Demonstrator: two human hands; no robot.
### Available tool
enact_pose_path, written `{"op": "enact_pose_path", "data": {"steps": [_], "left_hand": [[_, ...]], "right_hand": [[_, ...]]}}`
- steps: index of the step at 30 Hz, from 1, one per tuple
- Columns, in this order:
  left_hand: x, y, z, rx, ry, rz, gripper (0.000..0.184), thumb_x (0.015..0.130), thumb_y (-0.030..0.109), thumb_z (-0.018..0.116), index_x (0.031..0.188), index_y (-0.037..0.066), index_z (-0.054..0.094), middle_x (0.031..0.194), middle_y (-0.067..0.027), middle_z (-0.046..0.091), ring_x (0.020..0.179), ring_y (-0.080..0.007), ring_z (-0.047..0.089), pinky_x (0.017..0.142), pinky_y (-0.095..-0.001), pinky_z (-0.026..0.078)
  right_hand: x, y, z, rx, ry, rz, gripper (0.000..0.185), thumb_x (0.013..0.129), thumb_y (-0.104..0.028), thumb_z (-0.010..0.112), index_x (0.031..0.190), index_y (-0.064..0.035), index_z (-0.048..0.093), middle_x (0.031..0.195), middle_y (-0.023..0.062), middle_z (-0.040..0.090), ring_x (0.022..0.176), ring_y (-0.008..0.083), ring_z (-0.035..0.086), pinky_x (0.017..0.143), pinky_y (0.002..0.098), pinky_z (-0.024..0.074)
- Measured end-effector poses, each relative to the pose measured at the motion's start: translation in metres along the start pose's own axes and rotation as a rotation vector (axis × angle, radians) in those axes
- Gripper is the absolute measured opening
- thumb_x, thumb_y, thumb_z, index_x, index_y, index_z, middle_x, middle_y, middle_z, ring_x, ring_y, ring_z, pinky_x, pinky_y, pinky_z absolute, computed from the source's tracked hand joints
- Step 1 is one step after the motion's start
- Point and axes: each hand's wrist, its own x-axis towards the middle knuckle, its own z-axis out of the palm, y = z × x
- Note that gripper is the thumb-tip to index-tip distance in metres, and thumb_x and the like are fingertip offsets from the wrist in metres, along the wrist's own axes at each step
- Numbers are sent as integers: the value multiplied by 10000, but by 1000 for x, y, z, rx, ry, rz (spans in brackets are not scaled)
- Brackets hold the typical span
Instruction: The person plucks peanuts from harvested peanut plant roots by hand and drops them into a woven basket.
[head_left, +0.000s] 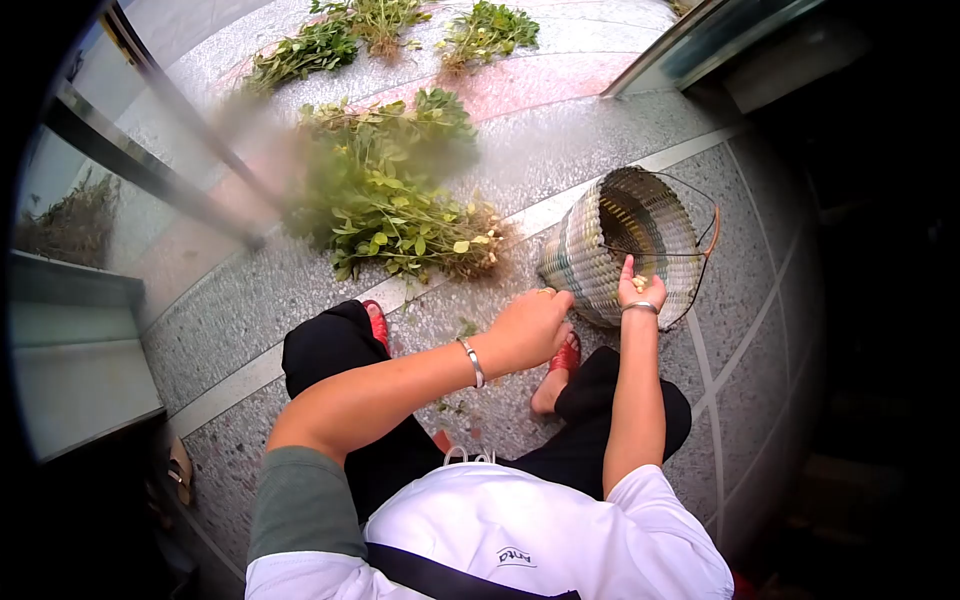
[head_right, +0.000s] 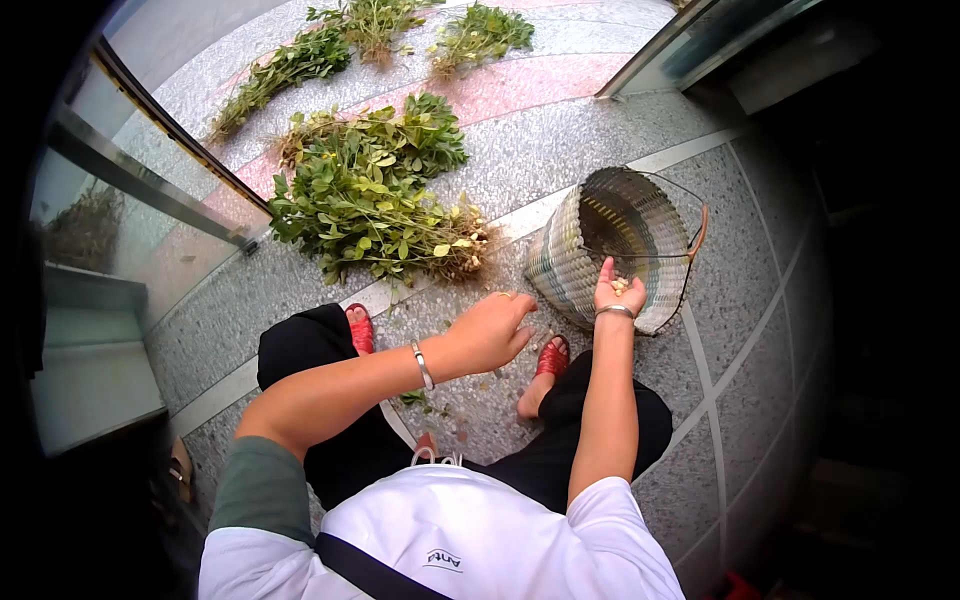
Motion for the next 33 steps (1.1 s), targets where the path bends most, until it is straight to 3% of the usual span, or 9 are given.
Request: {"op": "enact_pose_path", "data": {"steps": [5, 8, 11, 15, 18, 21, 26, 29, 33], "left_hand": [[-14, -2, 15, 123, -149, 99, 254, 768, 144, 576, 966, 2, 502, 858, -188, 578, 845, -350, 553, 763, -425, 445], [-23, -5, 18, 355, -358, 140, 212, 745, 161, 603, 905, 35, 547, 845, -135, 602, 830, -292, 577, 717, -377, 453], [-27, -3, 17, 616, -593, 217, 170, 772, 192, 573, 893, 74, 586, 855, -70, 627, 830, -211, 581, 671, -324, 421], [-41, -3, 19, 736, -657, 256, 192, 805, 213, 532, 917, 73, 601, 858, -35, 626, 840, -185, 565, 664, -327, 395], [-48, 0, 22, 778, -615, 230, 206, 820, 214, 506, 927, 71, 609, 870, -35, 622, 858, -190, 554, 689, -347, 396], [-50, 2, 12, 748, -615, 222, 225, 828, 202, 485, 949, 61, 612, 891, -57, 617, 880, -211, 546, 761, -384, 401], [-50, -2, 1, 761, -667, 144, 258, 824, 218, 491, 983, 46, 601, 923, -72, 616, 904, -231, 546, 811, -412, 398], [-49, -6, -2, 756, -668, 138, 256, 823, 221, 494, 979, 48, 601, 915, -76, 618, 901, -232, 547, 814, -409, 396], [-46, -6, -5, 746, -600, 112, 255, 809, 224, 507, 965, 47, 602, 880, -73, 618, 876, -226, 549, 779, -391, 395]], "right_hand": [[23, -28, -10, -158, -73, 81, 533, 881, -185, 397, 1351, -24, 203, 1338, 225, 274, 1132, 371, 432, 924, 482, 438], [10, 0, -14, -238, -39, -96, 601, 855, -189, 436, 1350, -31, 133, 1299, 250, 265, 1002, 355, 509, 863, 471, 471], [-36, 54, -28, -744, -134, -366, 406, 845, -180, 465, 1199, -7, 364, 1082, 147, 453, 804, 228, 561, 655, 359, 507], [-69, 138, -43, -1224, -480, -26, 201, 845, -160, 512, 1013, -58, 554, 888, 47, 579, 697, 160, 570, 536, 290, 479], [-39, 198, -48, -1618, -770, -117, 203, 853, -138, 493, 1010, -51, 586, 938, 63, 614, 778, 144, 586, 608, 286, 469], [-15, 242, -42, -1851, -1147, -743, 259, 800, -157, 528, 1005, -11, 590, 1003, 168, 614, 962, 330, 569, 836, 380, 437], [9, 284, -35, -2541, -1040, -469, 366, 797, -214, 584, 1123, -81, 484, 1114, 137, 549, 1086, 330, 472, 928, 414, 388], [-3, 284, -52, -2612, -1075, -823, 381, 732, -220, 623, 1079, -90, 537, 957, 146, 586, 1008, 328, 506, 834, 439, 421], [-6, 280, -60, -2598, -1235, -800, 274, 740, -270, 611, 948, -92, 599, 924, 121, 588, 971, 320, 519, 811, 448, 416]]}}
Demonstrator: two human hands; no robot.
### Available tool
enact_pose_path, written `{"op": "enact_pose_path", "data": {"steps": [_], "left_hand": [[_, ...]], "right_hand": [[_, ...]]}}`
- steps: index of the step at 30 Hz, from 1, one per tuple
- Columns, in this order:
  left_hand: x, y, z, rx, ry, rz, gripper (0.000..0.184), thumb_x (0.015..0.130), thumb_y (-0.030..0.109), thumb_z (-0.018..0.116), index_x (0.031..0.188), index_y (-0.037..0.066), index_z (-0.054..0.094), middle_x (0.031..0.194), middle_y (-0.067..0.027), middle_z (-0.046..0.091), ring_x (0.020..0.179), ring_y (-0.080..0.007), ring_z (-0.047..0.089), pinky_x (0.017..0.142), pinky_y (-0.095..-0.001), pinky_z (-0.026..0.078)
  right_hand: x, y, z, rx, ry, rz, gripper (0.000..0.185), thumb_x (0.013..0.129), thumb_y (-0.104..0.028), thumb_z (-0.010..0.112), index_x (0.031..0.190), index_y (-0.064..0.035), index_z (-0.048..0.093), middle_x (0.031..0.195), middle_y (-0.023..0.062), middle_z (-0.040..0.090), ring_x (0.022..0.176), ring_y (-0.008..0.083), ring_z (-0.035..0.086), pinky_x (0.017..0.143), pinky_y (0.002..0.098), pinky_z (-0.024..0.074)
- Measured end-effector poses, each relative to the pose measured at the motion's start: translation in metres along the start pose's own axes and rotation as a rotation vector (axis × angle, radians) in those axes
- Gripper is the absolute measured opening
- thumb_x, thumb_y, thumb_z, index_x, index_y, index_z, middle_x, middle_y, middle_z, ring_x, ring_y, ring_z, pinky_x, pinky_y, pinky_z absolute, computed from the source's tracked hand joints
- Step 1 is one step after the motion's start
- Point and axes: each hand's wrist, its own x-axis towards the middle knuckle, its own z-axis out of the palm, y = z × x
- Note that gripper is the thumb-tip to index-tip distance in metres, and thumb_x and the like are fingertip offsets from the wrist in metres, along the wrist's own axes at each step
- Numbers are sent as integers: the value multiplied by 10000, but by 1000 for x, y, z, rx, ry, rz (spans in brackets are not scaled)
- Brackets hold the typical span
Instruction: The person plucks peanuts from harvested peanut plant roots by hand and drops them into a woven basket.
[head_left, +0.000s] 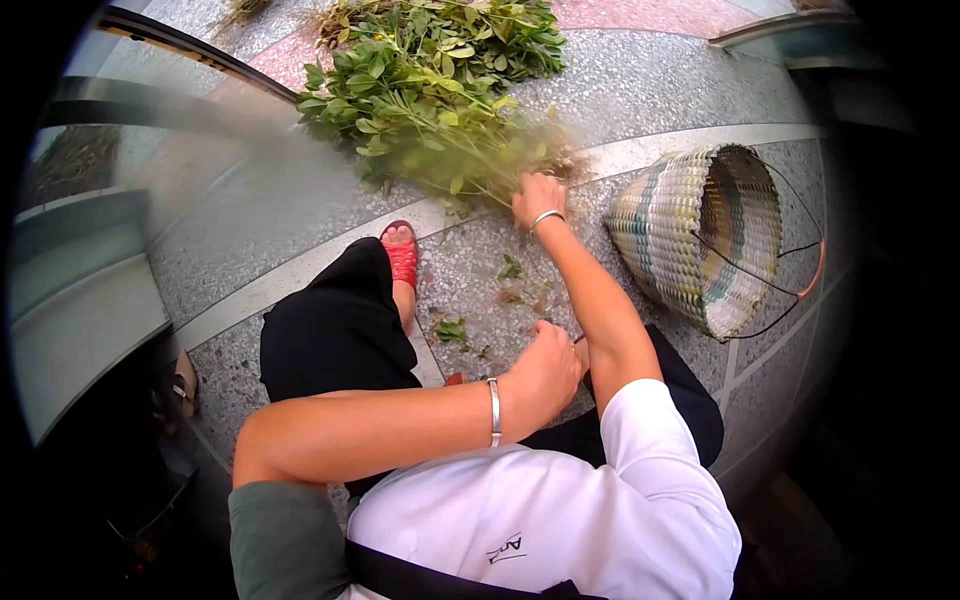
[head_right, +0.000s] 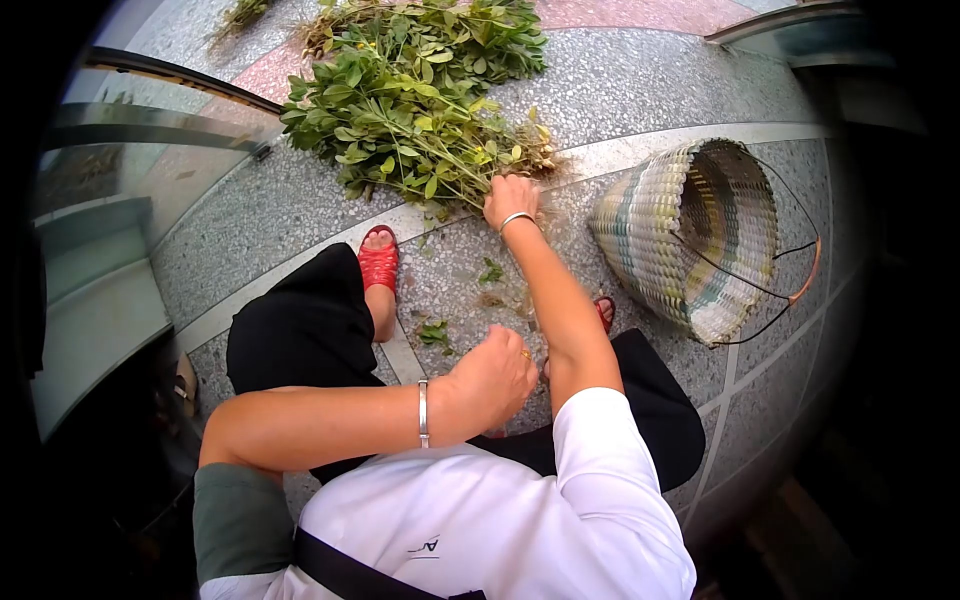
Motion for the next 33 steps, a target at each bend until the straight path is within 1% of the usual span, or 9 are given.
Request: {"op": "enact_pose_path", "data": {"steps": [4, 10, 12, 15, 21, 25, 28, 30, 33], "left_hand": [[-1, -11, -5, -42, 79, -73, 194, 772, 195, 541, 896, 56, 595, 833, -52, 609, 842, -192, 548, 713, -324, 391], [-18, -72, -44, 80, 292, -377, 80, 700, 66, 576, 768, 67, 535, 767, -45, 567, 797, -196, 533, 693, -302, 394], [-24, -93, -62, 18, 379, -507, 324, 660, 42, 643, 965, 20, 534, 978, -121, 570, 945, -262, 527, 821, -373, 403], [-21, -107, -49, 55, 504, -440, 1030, 528, 176, 809, 1375, 85, 230, 1371, -193, 318, 1285, -336, 288, 1071, -443, 204], [6, -87, -58, -312, 607, -66, 999, 551, 158, 781, 1376, 100, 220, 1256, -187, 441, 1180, -328, 412, 1009, -452, 268], [14, -72, -70, -460, 581, -38, 845, 593, 130, 740, 1314, 54, 307, 980, -185, 585, 945, -343, 556, 837, -430, 403], [17, -71, -72, -532, 664, -53, 647, 620, 119, 719, 1180, 29, 409, 910, -197, 589, 867, -386, 564, 732, -413, 455], [18, -70, -79, -537, 751, -106, 548, 634, 122, 712, 1095, 27, 431, 878, -202, 590, 853, -395, 562, 724, -421, 451], [28, -75, -77, -537, 863, -207, 448, 647, 129, 704, 990, 23, 437, 857, -204, 585, 849, -402, 555, 722, -428, 443]], "right_hand": [[-10, 1, -49, 295, 18, -2, 251, 772, -333, 570, 743, -93, 635, 753, 131, 612, 772, 333, 562, 714, 447, 441], [-29, 20, -145, 818, -276, -122, 256, 797, -261, 646, 641, -68, 581, 567, -37, 518, 522, 55, 422, 487, 244, 359], [-46, 21, -175, 900, -346, -35, 238, 806, -265, 643, 662, -85, 585, 591, -47, 527, 539, 47, 431, 502, 238, 363], [-82, 18, -221, 972, -429, -19, 196, 820, -248, 629, 724, -82, 588, 677, -47, 551, 594, 42, 448, 534, 228, 368], [-129, 26, -246, 1169, -469, -148, 249, 850, -193, 576, 999, 4, 603, 840, 27, 624, 731, 62, 573, 635, 213, 478], [-176, 28, -282, 1257, -396, 112, 311, 869, -274, 581, 1007, 4, 601, 858, 23, 622, 721, 69, 575, 626, 211, 475], [-201, 47, -312, 1106, 133, -94, 281, 888, -252, 564, 1008, -1, 605, 888, 30, 618, 760, 65, 561, 676, 207, 459], [-220, 47, -327, 1083, 756, -118, 211, 895, -190, 548, 967, 0, 602, 866, 22, 614, 750, 63, 550, 681, 195, 444], [-268, 13, -337, 882, 1176, -193, 143, 891, -121, 538, 925, 5, 597, 830, 12, 605, 724, 58, 543, 651, 182, 431]]}}
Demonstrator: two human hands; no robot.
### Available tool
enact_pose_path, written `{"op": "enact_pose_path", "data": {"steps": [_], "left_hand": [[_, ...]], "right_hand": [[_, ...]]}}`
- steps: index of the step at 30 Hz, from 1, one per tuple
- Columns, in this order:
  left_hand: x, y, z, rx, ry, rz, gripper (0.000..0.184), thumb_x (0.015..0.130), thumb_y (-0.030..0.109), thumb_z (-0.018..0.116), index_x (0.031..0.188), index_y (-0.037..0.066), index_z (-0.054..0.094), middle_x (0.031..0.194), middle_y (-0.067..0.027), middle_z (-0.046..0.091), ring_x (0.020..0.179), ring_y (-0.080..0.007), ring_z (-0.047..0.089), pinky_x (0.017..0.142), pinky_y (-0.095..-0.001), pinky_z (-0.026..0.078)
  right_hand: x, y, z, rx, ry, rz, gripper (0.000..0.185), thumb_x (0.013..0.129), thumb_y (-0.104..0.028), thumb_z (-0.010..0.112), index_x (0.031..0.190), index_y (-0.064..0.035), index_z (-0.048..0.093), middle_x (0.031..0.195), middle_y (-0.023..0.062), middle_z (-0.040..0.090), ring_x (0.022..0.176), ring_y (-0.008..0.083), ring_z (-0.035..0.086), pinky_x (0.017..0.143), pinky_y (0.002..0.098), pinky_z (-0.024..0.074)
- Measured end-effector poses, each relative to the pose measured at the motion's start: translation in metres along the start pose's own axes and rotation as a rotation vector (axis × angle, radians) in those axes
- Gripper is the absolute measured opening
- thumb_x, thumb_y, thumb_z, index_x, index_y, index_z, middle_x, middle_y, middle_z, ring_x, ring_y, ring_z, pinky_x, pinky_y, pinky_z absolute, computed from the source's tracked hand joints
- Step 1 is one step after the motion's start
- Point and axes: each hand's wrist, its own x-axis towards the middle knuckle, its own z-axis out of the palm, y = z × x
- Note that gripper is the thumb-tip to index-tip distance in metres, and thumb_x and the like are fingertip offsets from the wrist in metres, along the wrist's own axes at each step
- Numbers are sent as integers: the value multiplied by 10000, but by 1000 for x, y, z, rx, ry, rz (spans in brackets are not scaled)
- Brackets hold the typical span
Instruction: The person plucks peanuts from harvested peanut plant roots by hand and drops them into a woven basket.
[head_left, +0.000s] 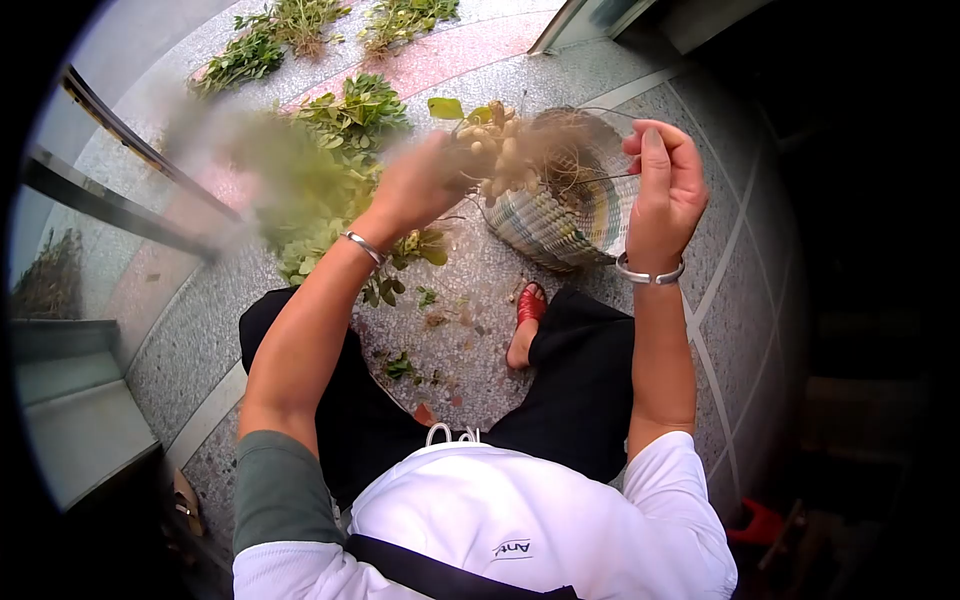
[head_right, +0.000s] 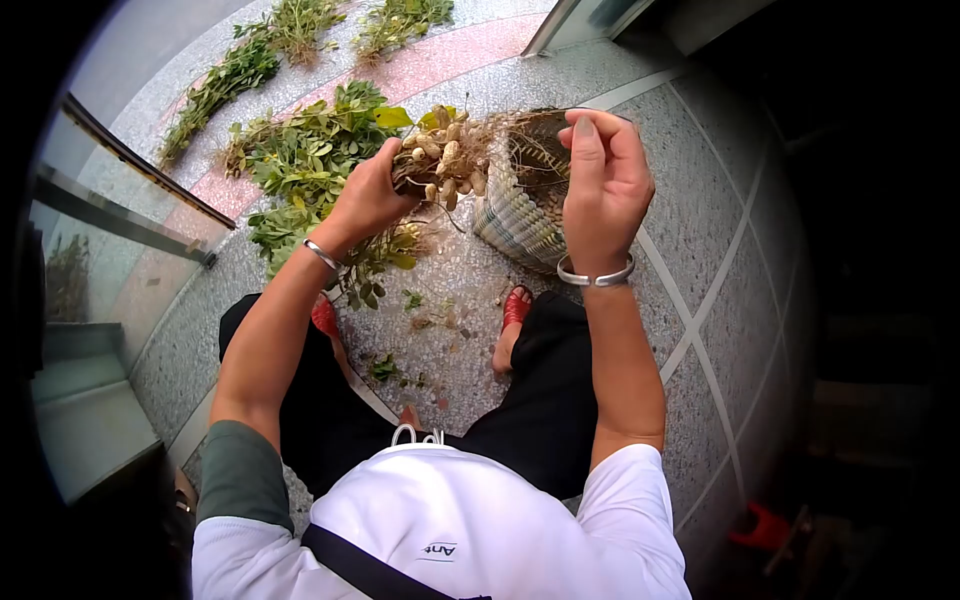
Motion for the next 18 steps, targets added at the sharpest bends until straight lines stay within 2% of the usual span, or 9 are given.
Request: {"op": "enact_pose_path", "data": {"steps": [2, 4, 5, 7, 10, 13, 16, 18], "left_hand": [[4, 3, 2, 12, 69, -8, 410, 651, 141, 704, 929, 26, 426, 839, -205, 579, 811, -401, 553, 697, -443, 437], [6, 7, 7, 46, 111, -39, 428, 642, 140, 715, 941, 31, 428, 825, -204, 577, 792, -399, 548, 677, -452, 430], [6, 7, 10, 62, 130, -55, 438, 637, 139, 720, 947, 33, 429, 818, -203, 575, 783, -398, 545, 667, -457, 426], [4, 8, 12, 134, 211, 70, 469, 607, 126, 739, 951, 37, 432, 767, -181, 559, 768, -376, 530, 667, -450, 414], [3, 8, 13, 194, 226, 129, 516, 572, 106, 754, 973, 27, 439, 769, -158, 554, 778, -346, 522, 695, -424, 403], [6, -6, 18, 254, 227, 162, 568, 560, 103, 762, 1019, 18, 438, 795, -159, 556, 783, -349, 522, 700, -419, 399], [7, -9, 21, 291, 190, 117, 588, 568, 98, 758, 1047, 9, 430, 811, -159, 553, 804, -349, 520, 720, -414, 397], [9, -10, 21, 272, 197, 112, 576, 572, 73, 748, 1046, 15, 427, 825, -160, 550, 835, -346, 516, 747, -409, 394]], "right_hand": [[-25, -15, 10, -116, -152, -145, 75, 835, -44, 582, 903, -17, 597, 786, 41, 580, 669, 76, 554, 560, 206, 425], [-40, -21, 25, -299, -250, -207, 214, 756, -6, 622, 963, -48, 583, 820, 82, 569, 652, 168, 589, 546, 273, 454], [-45, -12, 31, -386, -270, -204, 271, 749, -25, 626, 1010, -64, 565, 860, 106, 563, 655, 231, 594, 551, 319, 466], [-47, 7, 38, -524, -261, -216, 269, 759, -62, 625, 1019, -69, 557, 868, 111, 556, 666, 277, 593, 562, 355, 473], [-48, 22, 43, -605, -302, -136, 238, 765, -87, 623, 992, -61, 556, 851, 110, 550, 671, 294, 591, 565, 366, 474], [-47, 32, 47, -596, -285, -140, 207, 754, -50, 616, 951, -54, 554, 852, 116, 548, 668, 305, 587, 554, 373, 467], [-41, 46, 45, -365, -271, -131, 146, 775, -25, 599, 911, -38, 545, 796, 104, 546, 619, 250, 578, 527, 332, 450], [-42, 44, 41, -156, -337, 82, 104, 798, -18, 587, 889, -27, 538, 745, 74, 532, 596, 176, 550, 520, 292, 432]]}}
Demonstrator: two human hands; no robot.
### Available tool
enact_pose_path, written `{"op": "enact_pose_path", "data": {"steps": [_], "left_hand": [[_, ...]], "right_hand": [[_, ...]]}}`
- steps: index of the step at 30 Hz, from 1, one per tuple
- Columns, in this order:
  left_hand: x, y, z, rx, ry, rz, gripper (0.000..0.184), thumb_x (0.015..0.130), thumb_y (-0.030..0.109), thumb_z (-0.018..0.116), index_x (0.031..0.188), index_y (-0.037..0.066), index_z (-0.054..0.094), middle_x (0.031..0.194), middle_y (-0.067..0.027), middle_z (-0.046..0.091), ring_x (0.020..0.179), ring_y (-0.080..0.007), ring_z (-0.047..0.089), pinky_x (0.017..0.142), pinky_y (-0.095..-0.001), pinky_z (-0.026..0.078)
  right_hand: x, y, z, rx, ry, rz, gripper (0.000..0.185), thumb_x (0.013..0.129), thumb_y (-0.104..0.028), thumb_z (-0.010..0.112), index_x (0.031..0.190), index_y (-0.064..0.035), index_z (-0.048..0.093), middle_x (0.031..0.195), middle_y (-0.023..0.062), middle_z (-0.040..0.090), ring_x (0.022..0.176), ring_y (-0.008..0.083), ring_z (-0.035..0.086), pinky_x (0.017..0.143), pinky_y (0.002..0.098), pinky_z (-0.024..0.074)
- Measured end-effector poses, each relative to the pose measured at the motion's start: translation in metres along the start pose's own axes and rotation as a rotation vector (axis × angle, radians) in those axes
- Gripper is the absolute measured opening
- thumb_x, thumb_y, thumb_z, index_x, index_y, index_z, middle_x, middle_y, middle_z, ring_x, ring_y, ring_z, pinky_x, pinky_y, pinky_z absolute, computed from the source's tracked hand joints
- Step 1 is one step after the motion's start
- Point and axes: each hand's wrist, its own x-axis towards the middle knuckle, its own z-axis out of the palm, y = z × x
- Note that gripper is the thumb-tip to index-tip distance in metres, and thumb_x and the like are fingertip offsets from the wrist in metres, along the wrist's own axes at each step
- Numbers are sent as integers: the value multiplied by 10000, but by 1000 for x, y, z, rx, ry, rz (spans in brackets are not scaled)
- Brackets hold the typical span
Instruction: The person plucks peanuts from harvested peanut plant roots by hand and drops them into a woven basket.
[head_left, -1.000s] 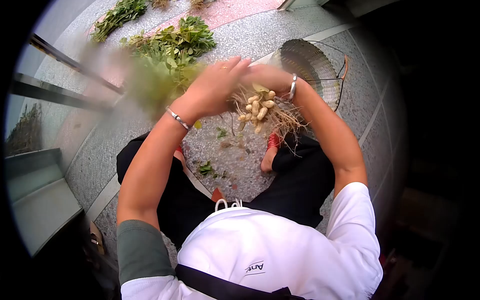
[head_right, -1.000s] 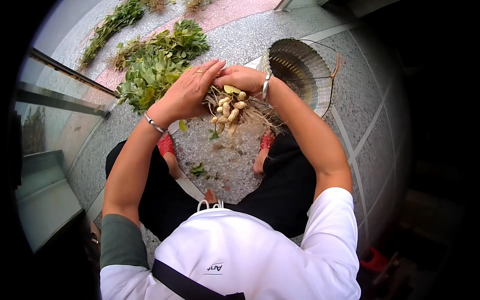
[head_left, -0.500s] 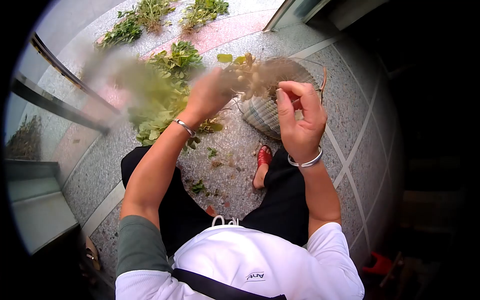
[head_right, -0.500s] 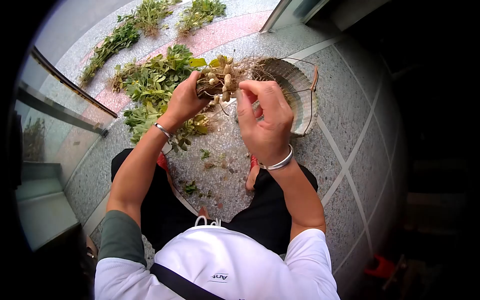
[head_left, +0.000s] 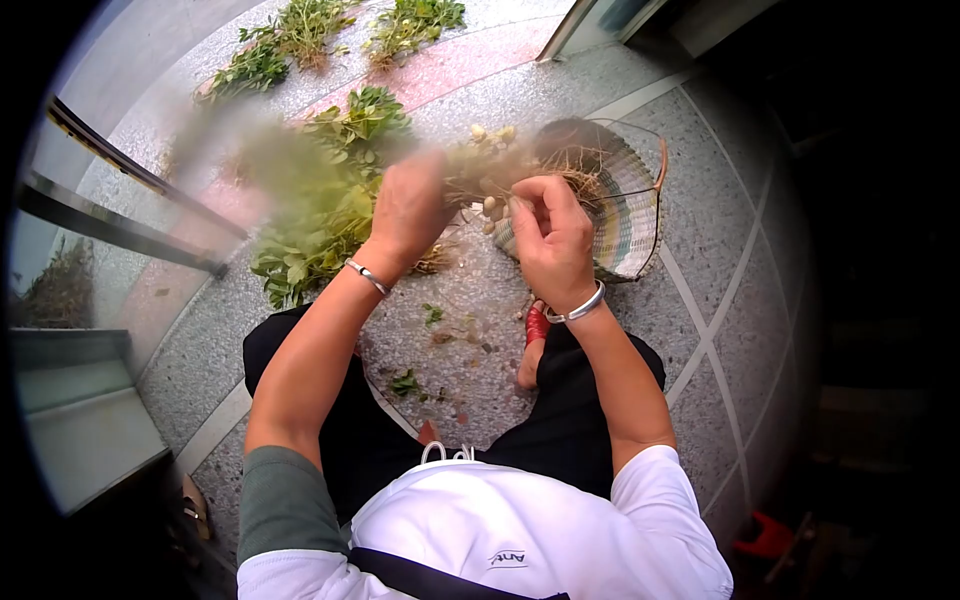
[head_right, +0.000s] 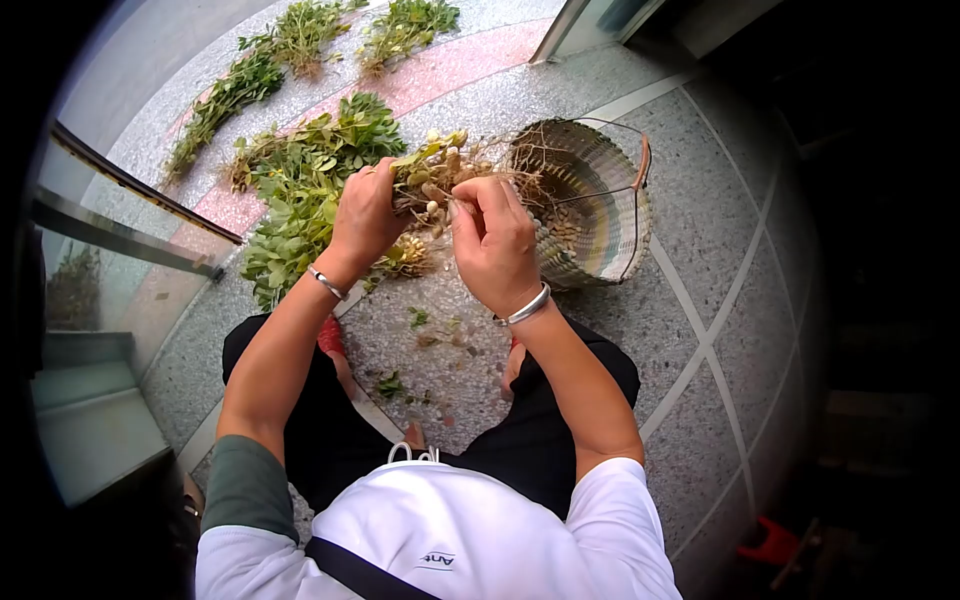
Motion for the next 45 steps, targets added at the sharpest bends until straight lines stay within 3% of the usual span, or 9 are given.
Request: {"op": "enact_pose_path", "data": {"steps": [2, 13, 18, 20, 24, 31, 37, 42, 45], "left_hand": [[2, 2, -2, -34, 5, 24, 567, 575, 45, 735, 1051, 20, 426, 848, -161, 546, 865, -343, 511, 771, -404, 391], [3, -11, 3, -69, 13, 66, 532, 598, -13, 675, 1062, 31, 418, 922, -157, 519, 889, -338, 489, 779, -406, 379], [2, -3, 7, -15, -3, 60, 568, 585, 1, 705, 1067, 36, 407, 909, -151, 507, 883, -327, 488, 788, -404, 376], [1, 1, 7, -3, -16, 55, 583, 571, 7, 725, 1059, 39, 406, 900, -141, 502, 885, -319, 490, 781, -401, 372], [-1, 1, 12, 34, -36, 73, 500, 596, 14, 712, 1004, 39, 424, 863, -137, 516, 864, -319, 495, 739, -400, 364], [-6, 2, 18, 165, -30, 146, 458, 604, -2, 689, 985, 37, 440, 853, -136, 521, 859, -318, 500, 742, -400, 372], [-3, 9, 12, 52, -25, 157, 482, 587, -4, 705, 988, 32, 440, 873, -146, 525, 889, -322, 504, 765, -398, 375], [-7, 0, 18, -26, -1, 102, 502, 586, 4, 715, 993, 40, 422, 864, -147, 517, 870, -337, 497, 756, -410, 374], [-11, -15, 24, -19, -54, 34, 499, 588, 9, 716, 977, 41, 406, 838, -152, 506, 844, -345, 493, 742, -415, 376]], "right_hand": [[-5, 1, -2, 249, -93, 154, 45, 851, -27, 556, 879, -16, 521, 683, 8, 503, 594, 55, 477, 520, 220, 395], [-11, -24, -36, 910, -93, -113, 103, 899, -16, 465, 1001, -10, 453, 911, 106, 507, 575, 77, 467, 443, 186, 377], [5, -19, -37, 1249, -68, 478, 76, 889, -70, 488, 941, -15, 485, 809, 71, 512, 561, 84, 473, 421, 188, 349], [5, -3, -31, 1119, -60, 563, 102, 860, -106, 547, 902, -17, 520, 677, 4, 491, 525, 68, 448, 421, 195, 327], [5, 21, -11, 105, 55, 195, 150, 819, -130, 613, 918, -22, 584, 523, -24, 442, 458, 56, 381, 431, 232, 313], [10, 12, -11, -75, 6, 226, 191, 801, -163, 639, 918, -13, 621, 507, 41, 472, 439, 81, 419, 441, 262, 368], [4, 23, -5, 586, 77, 364, 197, 876, -192, 586, 891, -1, 631, 555, -5, 509, 425, 53, 389, 409, 208, 299], [4, 10, -27, 1178, 6, 324, 296, 937, -277, 460, 1014, -7, 555, 526, -53, 301, 424, 31, 269, 396, 197, 228], [10, -1, -50, 1353, 28, 315, 240, 940, -232, 435, 946, -18, 544, 611, 0, 406, 453, 70, 355, 404, 202, 259]]}}
